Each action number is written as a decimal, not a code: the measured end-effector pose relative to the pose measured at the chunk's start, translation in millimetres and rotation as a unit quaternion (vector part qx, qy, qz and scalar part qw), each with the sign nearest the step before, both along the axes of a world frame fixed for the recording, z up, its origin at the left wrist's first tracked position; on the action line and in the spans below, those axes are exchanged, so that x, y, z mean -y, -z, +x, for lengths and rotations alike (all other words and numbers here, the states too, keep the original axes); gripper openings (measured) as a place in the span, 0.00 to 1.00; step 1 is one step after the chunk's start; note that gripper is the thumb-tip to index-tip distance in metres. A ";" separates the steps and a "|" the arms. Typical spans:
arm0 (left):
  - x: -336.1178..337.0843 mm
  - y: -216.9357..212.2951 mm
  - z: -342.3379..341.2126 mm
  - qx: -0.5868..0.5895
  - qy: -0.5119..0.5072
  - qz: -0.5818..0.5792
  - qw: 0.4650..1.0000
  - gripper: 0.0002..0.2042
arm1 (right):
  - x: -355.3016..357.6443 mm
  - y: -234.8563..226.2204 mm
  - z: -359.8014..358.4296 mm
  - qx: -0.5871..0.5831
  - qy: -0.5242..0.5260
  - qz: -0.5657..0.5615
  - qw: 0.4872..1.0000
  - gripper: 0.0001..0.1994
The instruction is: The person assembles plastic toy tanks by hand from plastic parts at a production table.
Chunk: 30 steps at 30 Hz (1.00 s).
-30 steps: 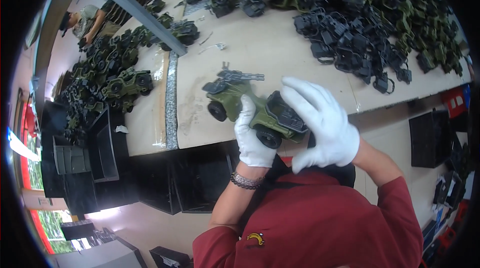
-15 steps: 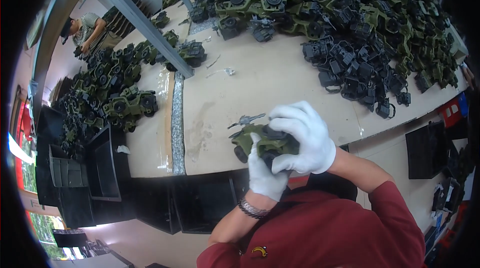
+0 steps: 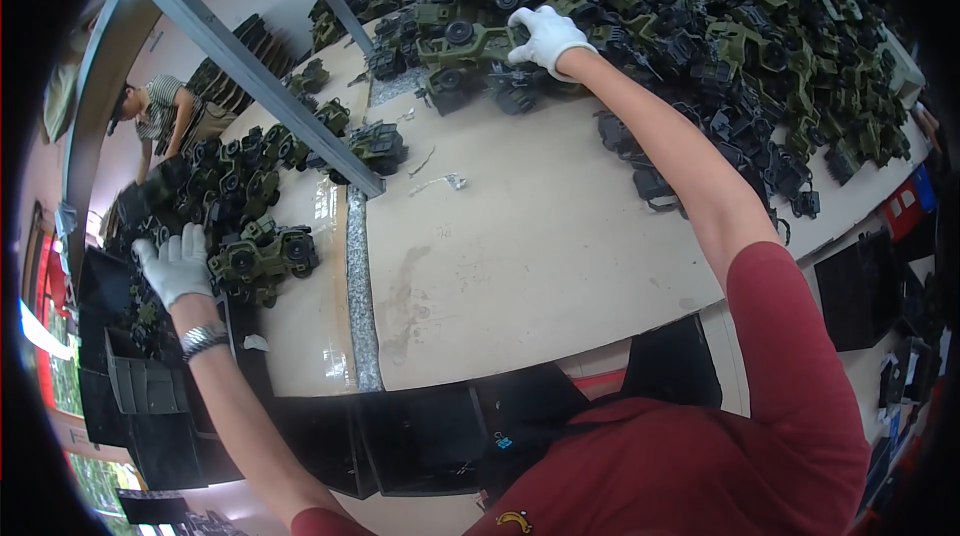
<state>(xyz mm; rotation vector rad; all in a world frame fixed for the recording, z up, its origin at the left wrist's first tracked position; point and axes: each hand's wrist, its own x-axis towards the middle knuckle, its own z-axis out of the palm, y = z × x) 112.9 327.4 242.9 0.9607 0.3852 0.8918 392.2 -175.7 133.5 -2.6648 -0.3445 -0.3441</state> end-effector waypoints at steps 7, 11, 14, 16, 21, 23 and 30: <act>189.7 94.7 21.5 -0.101 0.085 0.330 0.935 0.21 | 21.1 2.0 -33.3 0.148 -0.046 -0.035 0.987 0.25; 253.2 84.2 17.5 -0.059 0.040 0.676 0.733 0.28 | 38.7 -41.4 -93.6 0.296 -0.203 -0.087 0.929 0.22; 289.0 66.0 16.4 -0.095 0.157 0.707 0.683 0.39 | 43.1 -69.2 -165.3 0.242 -0.355 -0.184 0.884 0.22; 309.1 77.6 16.1 -0.165 0.376 0.595 0.690 0.37 | 45.3 -73.0 -204.9 0.206 -0.421 -0.201 0.860 0.22; 348.2 130.2 -20.2 -0.246 0.617 0.223 0.713 0.22 | 61.4 -53.9 -228.8 0.103 -0.515 -0.021 0.851 0.28; 336.3 169.9 -33.2 -0.240 0.583 0.155 0.761 0.16 | 79.9 -36.4 -195.6 0.157 -0.408 0.051 0.898 0.30; 352.9 206.4 -89.4 -0.148 0.449 -0.193 0.860 0.17 | 118.4 62.0 -139.8 0.078 -0.124 -0.348 0.926 0.20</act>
